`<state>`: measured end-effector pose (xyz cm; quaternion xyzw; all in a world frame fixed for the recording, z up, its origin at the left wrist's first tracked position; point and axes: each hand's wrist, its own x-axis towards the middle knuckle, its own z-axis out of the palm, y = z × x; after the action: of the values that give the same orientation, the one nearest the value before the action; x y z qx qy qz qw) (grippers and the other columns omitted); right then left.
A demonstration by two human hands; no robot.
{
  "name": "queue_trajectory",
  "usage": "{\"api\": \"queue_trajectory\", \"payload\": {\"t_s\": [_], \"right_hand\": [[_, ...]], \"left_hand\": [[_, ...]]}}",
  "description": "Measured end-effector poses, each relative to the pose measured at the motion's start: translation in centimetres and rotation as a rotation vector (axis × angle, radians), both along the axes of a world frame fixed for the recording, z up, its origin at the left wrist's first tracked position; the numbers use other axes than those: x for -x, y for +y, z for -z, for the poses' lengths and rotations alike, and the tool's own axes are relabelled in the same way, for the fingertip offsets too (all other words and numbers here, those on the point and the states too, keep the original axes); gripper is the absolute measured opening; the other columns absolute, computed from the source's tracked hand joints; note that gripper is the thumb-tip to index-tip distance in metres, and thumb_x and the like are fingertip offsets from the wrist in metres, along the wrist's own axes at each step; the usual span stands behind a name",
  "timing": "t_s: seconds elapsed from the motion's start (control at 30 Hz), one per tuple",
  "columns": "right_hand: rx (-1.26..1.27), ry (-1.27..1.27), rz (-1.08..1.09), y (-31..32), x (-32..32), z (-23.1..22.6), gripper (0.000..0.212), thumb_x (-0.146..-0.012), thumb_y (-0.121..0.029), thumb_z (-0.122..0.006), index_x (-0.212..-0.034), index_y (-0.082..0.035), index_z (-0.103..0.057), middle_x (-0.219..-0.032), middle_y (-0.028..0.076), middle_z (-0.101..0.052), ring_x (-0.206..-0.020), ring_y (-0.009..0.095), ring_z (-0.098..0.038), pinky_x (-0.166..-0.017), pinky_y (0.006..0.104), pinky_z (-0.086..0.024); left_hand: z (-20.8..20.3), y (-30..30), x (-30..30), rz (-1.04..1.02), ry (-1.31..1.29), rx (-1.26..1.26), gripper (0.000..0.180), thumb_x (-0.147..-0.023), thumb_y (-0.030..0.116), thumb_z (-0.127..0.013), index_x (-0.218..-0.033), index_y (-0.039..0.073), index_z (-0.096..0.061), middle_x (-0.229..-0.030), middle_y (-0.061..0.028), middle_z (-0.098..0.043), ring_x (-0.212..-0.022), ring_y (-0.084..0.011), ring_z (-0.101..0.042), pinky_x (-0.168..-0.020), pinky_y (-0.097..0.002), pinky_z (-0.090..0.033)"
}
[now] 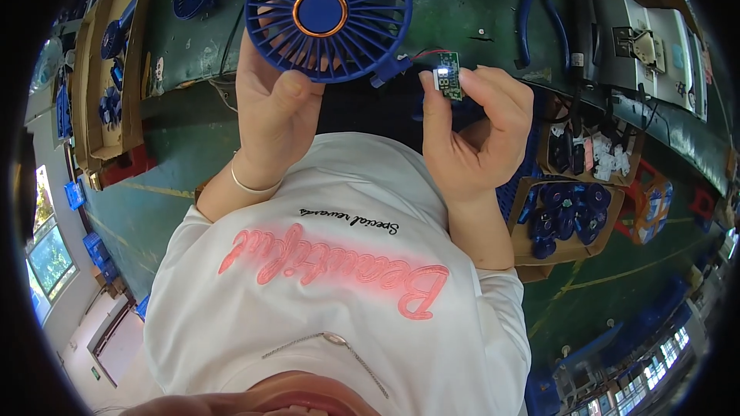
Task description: The person assembles portable fans by connecting circuit boards to internal wiring, fitting components into the handle housings, driving screws with an electric screwdriver, and attaching the fan blades and covers.
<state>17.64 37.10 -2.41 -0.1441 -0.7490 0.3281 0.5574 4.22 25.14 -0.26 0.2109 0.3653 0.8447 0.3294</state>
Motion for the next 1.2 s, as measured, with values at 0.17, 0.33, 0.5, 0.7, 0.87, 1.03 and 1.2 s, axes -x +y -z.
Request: {"api": "queue_trajectory", "payload": {"t_s": [0.17,0.33,0.5,0.7,0.87,1.03,1.2], "right_hand": [[-0.024,0.019,-0.066,-0.2,-0.5,-0.2,0.05,-0.065,0.013,-0.078,-0.107,0.001,-0.054,-0.096,0.014,-0.058,-0.084,0.023,-0.058,-0.071,0.0282,-0.049],[0.094,-0.024,-0.131,0.1,-0.6,-0.5,0.047,-0.068,0.012,-0.076,-0.108,0.001,-0.053,-0.098,0.014,-0.058,-0.084,0.02,-0.06,-0.074,0.0281,-0.05],[0.687,-0.027,-0.308,0.3,-0.2,-0.8,0.037,-0.075,0.011,-0.066,-0.108,0.002,-0.054,-0.1,0.007,-0.057,-0.088,0.012,-0.056,-0.081,0.0236,-0.044],[0.955,-0.27,-0.701,1.7,-0.3,-0.7,0.061,-0.076,-0.025,-0.076,-0.123,0.004,-0.049,-0.075,0.001,-0.056,-0.07,0.008,-0.052,-0.067,0.0229,-0.041],[0.962,-0.249,-0.754,1.2,0.3,-3.8,0.03,-0.087,-0.011,-0.066,-0.113,0.002,-0.057,-0.074,-0.005,-0.048,-0.069,0.003,-0.045,-0.062,0.0204,-0.037],[0.939,-0.118,-0.934,0.3,1.5,-9.4,0.036,-0.089,-0.012,-0.065,-0.12,0.0,-0.051,-0.082,-0.004,-0.051,-0.073,0.003,-0.047,-0.067,0.0219,-0.04],[0.751,0.079,-1.151,-0.8,1.4,-11.7,0.047,-0.089,-0.013,-0.065,-0.128,0.0,-0.043,-0.098,0.001,-0.058,-0.083,0.005,-0.052,-0.077,0.0228,-0.043]], "left_hand": [[-0.2,-0.2,-0.4,0.001,-0.042,0.025,0.079,-0.072,0.015,-0.084,-0.131,0.002,-0.034,-0.125,-0.0099,-0.051,-0.115,-0.0189,-0.052,-0.102,-0.0345,-0.041],[-0.4,0.0,-0.1,0.024,-0.015,0.014,0.08,-0.074,0.014,-0.082,-0.135,0.001,-0.032,-0.129,-0.0108,-0.049,-0.119,-0.0186,-0.051,-0.104,-0.0353,-0.04],[-1.5,0.2,0.8,0.044,0.05,0.028,0.073,-0.079,0.009,-0.074,-0.138,-0.002,-0.033,-0.13,-0.0132,-0.051,-0.119,-0.0204,-0.051,-0.104,-0.0351,-0.04],[-2.2,0.3,0.9,0.101,0.119,0.109,0.069,-0.08,0.012,-0.071,-0.138,-0.002,-0.036,-0.129,-0.0129,-0.051,-0.12,-0.0211,-0.049,-0.105,-0.0352,-0.036],[-4.0,-0.3,0.7,0.119,0.17,0.094,0.068,-0.081,0.016,-0.069,-0.137,-0.002,-0.036,-0.13,-0.0124,-0.049,-0.121,-0.022,-0.048,-0.105,-0.0356,-0.035],[-2.9,-0.4,1.4,0.095,-0.028,-0.044,0.069,-0.091,0.053,-0.049,-0.14,0.007,-0.038,-0.136,-0.0171,-0.049,-0.122,-0.0295,-0.051,-0.104,-0.0441,-0.04],[2.9,0.0,3.0,0.446,0.116,0.169,0.058,-0.09,0.05,-0.055,-0.125,0.005,-0.049,-0.123,-0.0145,-0.056,-0.108,-0.0224,-0.057,-0.087,-0.0391,-0.048]]}}
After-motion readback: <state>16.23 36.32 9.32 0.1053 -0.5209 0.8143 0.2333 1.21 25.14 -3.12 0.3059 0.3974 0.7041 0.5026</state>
